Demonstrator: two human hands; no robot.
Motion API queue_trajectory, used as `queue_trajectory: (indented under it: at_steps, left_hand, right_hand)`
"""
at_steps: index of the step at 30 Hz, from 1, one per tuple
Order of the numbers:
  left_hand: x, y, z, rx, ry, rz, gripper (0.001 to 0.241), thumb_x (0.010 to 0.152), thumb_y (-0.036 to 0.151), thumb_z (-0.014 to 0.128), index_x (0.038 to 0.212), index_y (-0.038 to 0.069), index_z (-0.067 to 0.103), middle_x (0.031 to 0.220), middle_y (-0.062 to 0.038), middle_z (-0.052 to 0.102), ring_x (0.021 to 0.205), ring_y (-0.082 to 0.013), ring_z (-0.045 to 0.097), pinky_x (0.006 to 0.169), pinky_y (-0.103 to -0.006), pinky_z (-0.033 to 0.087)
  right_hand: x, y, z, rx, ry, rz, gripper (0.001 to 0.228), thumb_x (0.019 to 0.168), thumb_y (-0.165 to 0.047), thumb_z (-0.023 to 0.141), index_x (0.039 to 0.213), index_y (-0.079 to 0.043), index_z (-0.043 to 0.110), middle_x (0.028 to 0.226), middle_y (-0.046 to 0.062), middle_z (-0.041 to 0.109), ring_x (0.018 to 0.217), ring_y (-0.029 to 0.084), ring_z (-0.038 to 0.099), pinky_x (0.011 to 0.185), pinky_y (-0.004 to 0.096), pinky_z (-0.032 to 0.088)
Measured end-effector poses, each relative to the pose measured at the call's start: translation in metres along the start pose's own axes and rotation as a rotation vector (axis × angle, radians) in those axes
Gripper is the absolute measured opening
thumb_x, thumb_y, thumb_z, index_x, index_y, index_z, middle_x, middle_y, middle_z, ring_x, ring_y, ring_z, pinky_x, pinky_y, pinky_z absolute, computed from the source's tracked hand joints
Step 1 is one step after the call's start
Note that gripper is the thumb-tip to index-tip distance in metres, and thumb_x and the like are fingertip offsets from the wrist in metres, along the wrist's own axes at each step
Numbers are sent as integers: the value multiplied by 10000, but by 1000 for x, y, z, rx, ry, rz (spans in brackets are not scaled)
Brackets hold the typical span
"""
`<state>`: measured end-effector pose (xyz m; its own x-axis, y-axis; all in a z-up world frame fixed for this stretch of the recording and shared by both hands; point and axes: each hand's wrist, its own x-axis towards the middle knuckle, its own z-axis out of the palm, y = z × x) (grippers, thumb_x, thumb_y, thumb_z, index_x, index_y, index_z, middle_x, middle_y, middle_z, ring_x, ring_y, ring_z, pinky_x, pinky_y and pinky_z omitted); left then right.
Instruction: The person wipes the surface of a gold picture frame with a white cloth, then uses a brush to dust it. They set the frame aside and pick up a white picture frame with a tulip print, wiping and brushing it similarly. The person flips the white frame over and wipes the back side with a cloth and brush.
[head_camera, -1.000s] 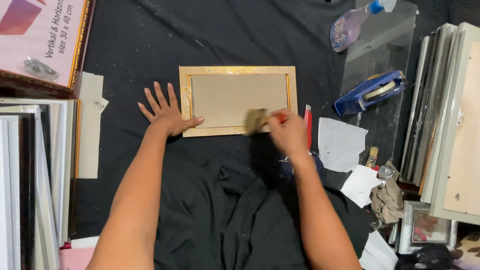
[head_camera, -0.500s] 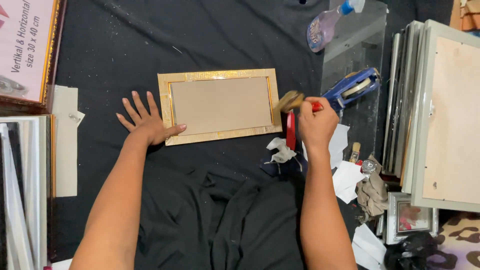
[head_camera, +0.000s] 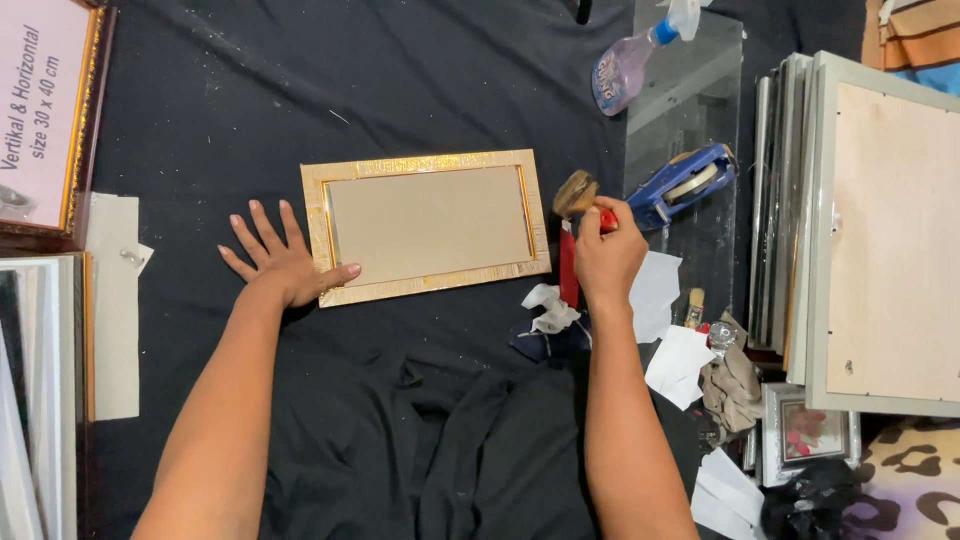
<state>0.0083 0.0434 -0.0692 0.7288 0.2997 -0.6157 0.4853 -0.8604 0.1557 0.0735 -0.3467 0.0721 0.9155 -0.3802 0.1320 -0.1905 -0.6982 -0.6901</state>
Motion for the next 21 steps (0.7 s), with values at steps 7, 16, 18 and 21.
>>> queue_trajectory:
  at_steps: [7,16,18,21]
  left_hand:
    - [1,-1,2,9,-7,-2,1558,542,1069,532,1633,242,-211,1668,-105,-329,1459,-443,-369,1089,-746,-208]
    - [0,2,-1,8,-30,-10,1525,577,1038,544,1627,242,-223,1660,-111,-345,1449,-444,-386,1094,-752,-184]
    - [-1,1,0,16,-25,-12,1534,563,1060,517,1631,238,-216,1664,-111,-340,1455,-449,-374,1100,-752,-170]
    - [-4,3,-5,-3,-32,-12,1534,563,1044,537,1631,239,-216,1665,-108,-337,1462,-446,-363,1111,-747,-158]
  right_hand:
    - [4,20,14,22,-61,107,218,880,-224,614,1005,-159,781,653,152,692,757,296,698,727,428,532]
    - [3,24,25,89,16,26,220,918,-172,648,1082,-91,769,711,219,717,702,343,727,649,415,548]
    - [-2,10,22,215,-20,70,230,926,-198,631,1108,-122,749,670,94,728,679,194,712,672,329,558]
    - [1,31,39,229,-52,128,229,911,-176,632,1091,-102,754,657,72,725,638,165,697,634,309,561]
